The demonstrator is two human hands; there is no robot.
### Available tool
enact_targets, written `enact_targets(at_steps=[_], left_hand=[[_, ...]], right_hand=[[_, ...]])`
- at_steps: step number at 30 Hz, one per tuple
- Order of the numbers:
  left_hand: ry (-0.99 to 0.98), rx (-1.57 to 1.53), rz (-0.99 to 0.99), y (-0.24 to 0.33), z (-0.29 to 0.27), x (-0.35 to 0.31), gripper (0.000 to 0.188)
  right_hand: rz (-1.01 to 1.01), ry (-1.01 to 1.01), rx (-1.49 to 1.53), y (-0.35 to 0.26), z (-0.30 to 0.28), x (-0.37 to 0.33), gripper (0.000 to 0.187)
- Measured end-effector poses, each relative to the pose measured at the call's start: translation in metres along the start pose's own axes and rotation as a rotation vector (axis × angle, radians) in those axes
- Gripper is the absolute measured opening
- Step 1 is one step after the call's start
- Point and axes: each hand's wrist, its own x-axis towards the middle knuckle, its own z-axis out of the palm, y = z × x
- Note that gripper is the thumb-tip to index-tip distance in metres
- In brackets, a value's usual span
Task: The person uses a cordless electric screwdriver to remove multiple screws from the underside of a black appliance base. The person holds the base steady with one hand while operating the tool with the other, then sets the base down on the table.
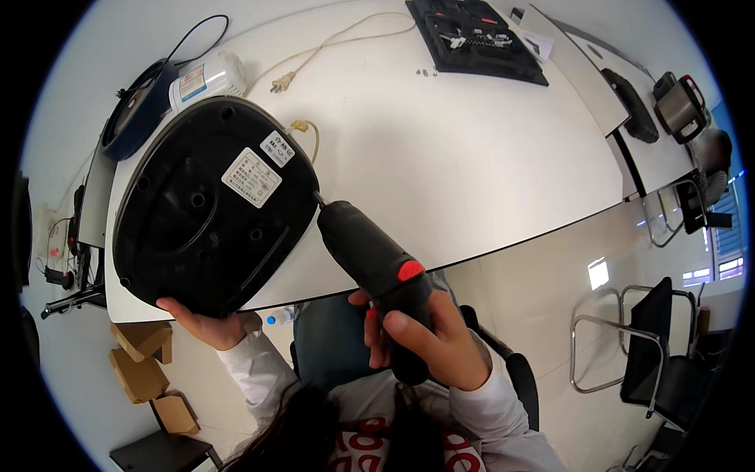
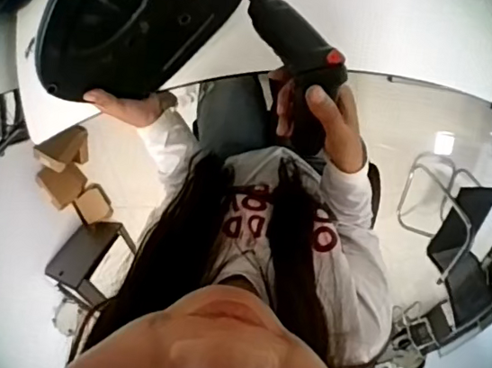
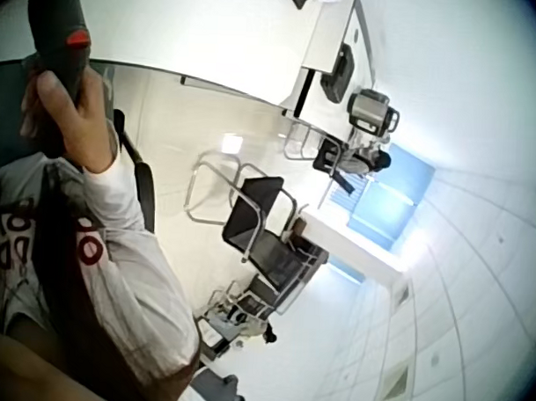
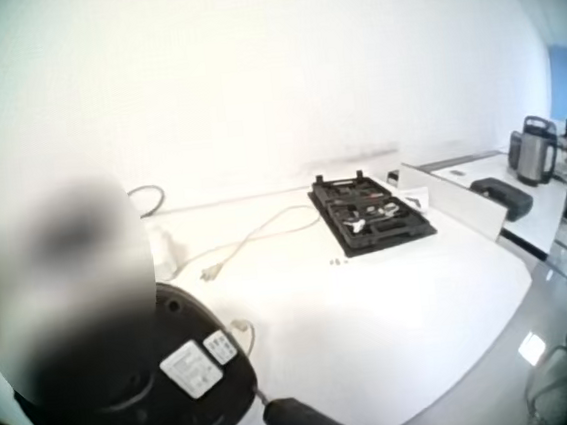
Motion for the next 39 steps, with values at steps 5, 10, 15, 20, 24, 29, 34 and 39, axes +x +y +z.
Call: enact_targets(at_steps=[5, 10, 15, 20, 24, 29, 34, 39], left_hand=[[0.112, 0.001, -0.007, 0.007, 0.007, 0.000, 0.073], [0.067, 0.025, 0.013, 0.004, 0.005, 0.000, 0.072], [0.055, 0.036, 0.041, 0.006, 0.005, 0.004, 0.072], [0.068, 0.059, 0.066, 0.005, 0.003, 0.005, 0.074], [0.097, 0.035, 0.054, 0.005, 0.010, 0.002, 0.077], [0.073, 0.020, 0.056, 0.005, 0.007, 0.003, 0.078], [0.069, 0.025, 0.064, 0.004, 0.006, 0.004, 0.078], [0.099, 0.005, 0.088, 0.002, 0.007, 0.004, 0.074]], right_hand=[[0.066, -0.018, -0.021, 0.001, 0.009, 0.000, 0.043], [0.036, -0.027, -0.013, 0.001, 0.005, 0.000, 0.041], [0.054, -0.030, 0.025, -0.001, 0.005, 0.001, 0.034], [0.066, -0.036, 0.030, -0.002, 0.005, 0.002, 0.030], [0.046, -0.053, -0.015, 0.001, 0.002, 0.003, 0.031], [0.041, -0.053, -0.019, 0.000, 0.001, 0.004, 0.032], [0.038, -0.042, -0.023, 0.004, 0.000, 0.004, 0.033], [0.046, -0.036, -0.018, 0.002, 0.001, 0.005, 0.034]])
